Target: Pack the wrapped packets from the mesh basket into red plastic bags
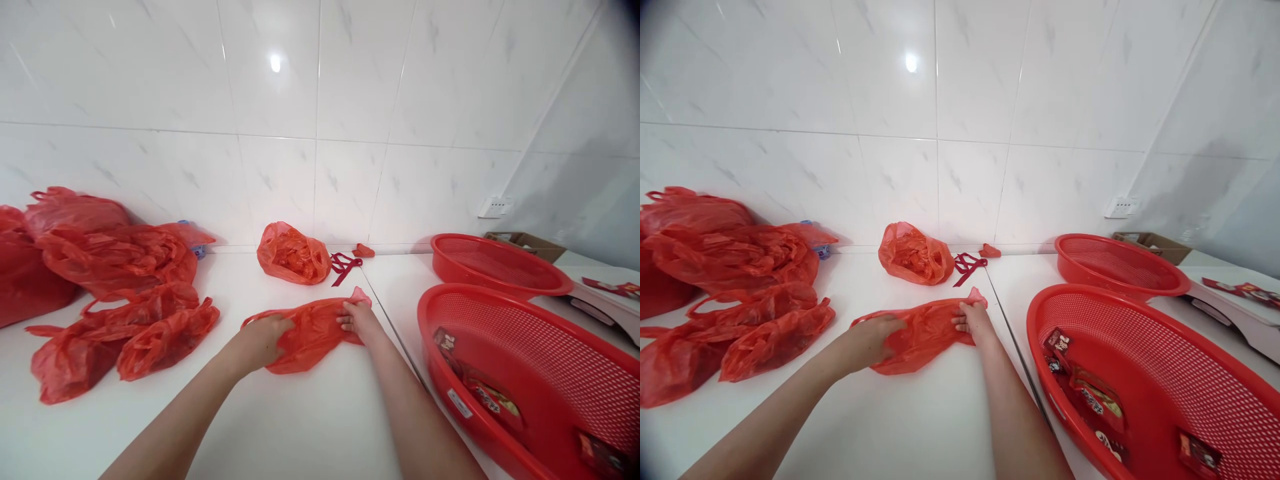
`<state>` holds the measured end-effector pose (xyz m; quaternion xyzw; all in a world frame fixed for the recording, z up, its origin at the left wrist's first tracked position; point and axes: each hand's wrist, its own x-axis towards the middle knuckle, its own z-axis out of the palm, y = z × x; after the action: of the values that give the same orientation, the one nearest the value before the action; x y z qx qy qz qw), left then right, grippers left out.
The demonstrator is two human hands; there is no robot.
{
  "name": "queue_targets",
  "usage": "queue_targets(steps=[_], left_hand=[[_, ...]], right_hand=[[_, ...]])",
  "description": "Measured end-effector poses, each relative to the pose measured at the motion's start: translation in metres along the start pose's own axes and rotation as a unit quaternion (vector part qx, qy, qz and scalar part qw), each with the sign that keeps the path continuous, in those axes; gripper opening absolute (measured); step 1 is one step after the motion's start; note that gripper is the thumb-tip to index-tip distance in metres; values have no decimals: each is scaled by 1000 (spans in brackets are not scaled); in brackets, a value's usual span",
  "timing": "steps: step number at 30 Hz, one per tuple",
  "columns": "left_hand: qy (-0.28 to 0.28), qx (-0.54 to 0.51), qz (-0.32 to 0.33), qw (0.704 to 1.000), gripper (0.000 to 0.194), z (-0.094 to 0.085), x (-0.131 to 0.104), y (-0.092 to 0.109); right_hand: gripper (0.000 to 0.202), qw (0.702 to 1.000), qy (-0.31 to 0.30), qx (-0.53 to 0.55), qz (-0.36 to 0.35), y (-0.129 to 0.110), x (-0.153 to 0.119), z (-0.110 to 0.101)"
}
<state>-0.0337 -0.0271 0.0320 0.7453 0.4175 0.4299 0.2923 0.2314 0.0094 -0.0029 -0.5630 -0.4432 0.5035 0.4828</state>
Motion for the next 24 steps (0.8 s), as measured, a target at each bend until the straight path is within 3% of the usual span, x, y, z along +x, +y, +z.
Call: queue_targets(steps=[2,4,7,10,13,17,20,23,24], left_hand=[[-55,117,64,990,28,10,3,14],[-71,170,110,977,31,22,5,22],[-99,185,106,972,48,37,3,22],[-156,214,59,963,60,44,-3,11],[-189,188,-8,964,69,40,-9,-3],[-169,65,-88,979,69,24,-11,-15],[-117,42,-81,989,48,11,-7,-12],[-63,56,-65,994,13,6,-3,-2],[-46,64,-60,995,11,6,-2,2]], right_hand=[[14,998,33,-40,-21,1,-3,4],[15,990,65,-101,-70,-2,-11,12],[12,940,96,-258,-203,-8,-27,27],[17,882,1,-354,-311,-12,-37,37],[35,870,-92,-398,-277,-10,-33,32],[55,900,-93,-388,-172,-8,-21,11],[62,925,-99,-343,-130,-6,-18,3],[68,930,-92,-338,-111,-4,-19,4],[69,930,-92,-339,-112,-3,-19,5]])
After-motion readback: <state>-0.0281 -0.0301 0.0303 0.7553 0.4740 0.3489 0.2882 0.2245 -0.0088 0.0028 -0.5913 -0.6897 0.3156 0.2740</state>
